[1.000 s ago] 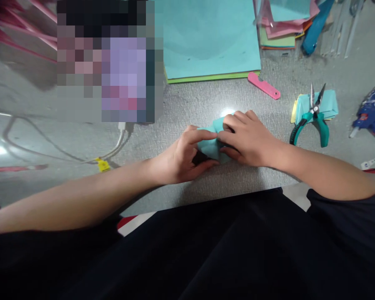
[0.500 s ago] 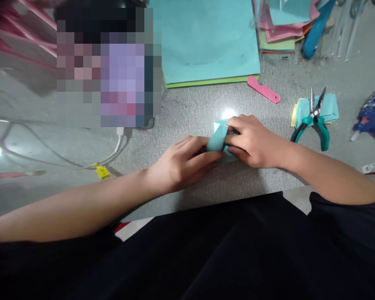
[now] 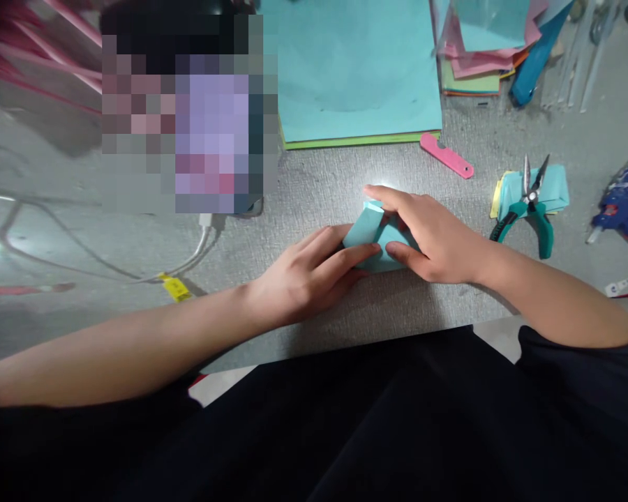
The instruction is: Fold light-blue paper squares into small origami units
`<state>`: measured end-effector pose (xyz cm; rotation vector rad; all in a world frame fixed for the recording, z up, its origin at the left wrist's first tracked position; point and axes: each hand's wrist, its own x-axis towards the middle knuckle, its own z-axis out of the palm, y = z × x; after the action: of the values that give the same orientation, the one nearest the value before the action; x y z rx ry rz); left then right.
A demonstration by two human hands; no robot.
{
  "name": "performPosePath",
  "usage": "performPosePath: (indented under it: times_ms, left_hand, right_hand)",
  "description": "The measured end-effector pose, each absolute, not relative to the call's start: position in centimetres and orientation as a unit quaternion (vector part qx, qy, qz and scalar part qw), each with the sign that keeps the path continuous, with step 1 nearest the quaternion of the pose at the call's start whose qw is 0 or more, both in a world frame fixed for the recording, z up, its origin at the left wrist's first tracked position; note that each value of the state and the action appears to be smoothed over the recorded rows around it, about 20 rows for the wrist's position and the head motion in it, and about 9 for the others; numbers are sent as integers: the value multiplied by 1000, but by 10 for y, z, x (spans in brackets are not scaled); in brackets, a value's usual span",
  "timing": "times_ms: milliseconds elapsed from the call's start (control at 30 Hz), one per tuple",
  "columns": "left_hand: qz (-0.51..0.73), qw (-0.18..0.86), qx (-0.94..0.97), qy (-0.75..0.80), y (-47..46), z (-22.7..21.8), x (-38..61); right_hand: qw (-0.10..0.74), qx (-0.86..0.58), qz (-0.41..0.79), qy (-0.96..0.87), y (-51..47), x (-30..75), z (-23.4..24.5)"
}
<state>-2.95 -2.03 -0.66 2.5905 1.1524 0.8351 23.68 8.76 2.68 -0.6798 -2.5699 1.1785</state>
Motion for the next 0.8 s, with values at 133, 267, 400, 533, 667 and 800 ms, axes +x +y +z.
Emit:
performPosePath:
  times_ms: [133, 267, 400, 533, 667, 800]
  left_hand:
    - [271, 94, 886, 366, -23, -1, -28]
    - [279, 46, 902, 328, -26, 4, -24]
    - [272, 37, 906, 322, -26, 3, -25]
    - [273, 37, 901, 336, -23, 1, -27]
    - [276, 39, 900, 335, -20, 0, -28]
    - [270, 70, 900, 335, -19, -1, -29]
  right_hand:
    - [101, -226, 411, -878, 87, 238, 36]
    - [56, -230, 440, -866, 88, 239, 43]
    - [54, -226, 473, -850, 89, 238, 46]
    - [39, -244, 472, -846, 90, 236, 49]
    - [32, -289, 478, -829, 88, 235, 49]
    - [54, -289, 482, -825, 86, 234, 44]
